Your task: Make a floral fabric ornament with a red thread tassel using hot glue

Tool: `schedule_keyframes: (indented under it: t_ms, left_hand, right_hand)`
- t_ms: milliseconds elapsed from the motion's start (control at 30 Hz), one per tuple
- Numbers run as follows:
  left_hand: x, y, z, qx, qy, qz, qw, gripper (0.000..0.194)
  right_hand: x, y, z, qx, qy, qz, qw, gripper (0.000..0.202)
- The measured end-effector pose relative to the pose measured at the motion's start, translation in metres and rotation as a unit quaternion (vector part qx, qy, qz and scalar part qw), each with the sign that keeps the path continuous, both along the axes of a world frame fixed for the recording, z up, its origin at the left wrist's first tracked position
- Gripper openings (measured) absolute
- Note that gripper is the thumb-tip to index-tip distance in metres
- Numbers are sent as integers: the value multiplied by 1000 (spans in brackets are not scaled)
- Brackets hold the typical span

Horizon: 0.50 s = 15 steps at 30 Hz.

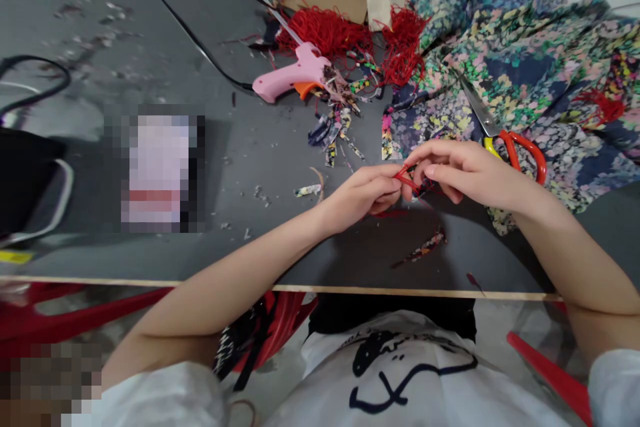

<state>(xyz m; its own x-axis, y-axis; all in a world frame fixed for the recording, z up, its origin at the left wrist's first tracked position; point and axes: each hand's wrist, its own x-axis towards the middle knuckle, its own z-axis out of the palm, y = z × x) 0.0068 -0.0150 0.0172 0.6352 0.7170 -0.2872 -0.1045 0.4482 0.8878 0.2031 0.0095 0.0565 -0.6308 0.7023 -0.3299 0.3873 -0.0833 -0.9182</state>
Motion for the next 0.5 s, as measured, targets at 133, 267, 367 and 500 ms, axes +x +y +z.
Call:
schedule_keyframes:
  t_ms: [133,267,367,500]
  left_hand:
    - [-1,0,2,12,16,-11,1000,20]
    - [-1,-1,1,19,9,-31,999,24]
    - [-1,-1,0,25,12,-35,999,26]
    - [0,-1,-2,-2,2,-29,1000,25]
  right_hand:
    - [-1,-1,1,8,-5,-6,1000,18]
    - [-2,-2,1,15,5,-13,1000,16]
    - [-3,-3,1,20,11,-15,1000,17]
    - [-4,-5,-1,17,21,-12,1000,15]
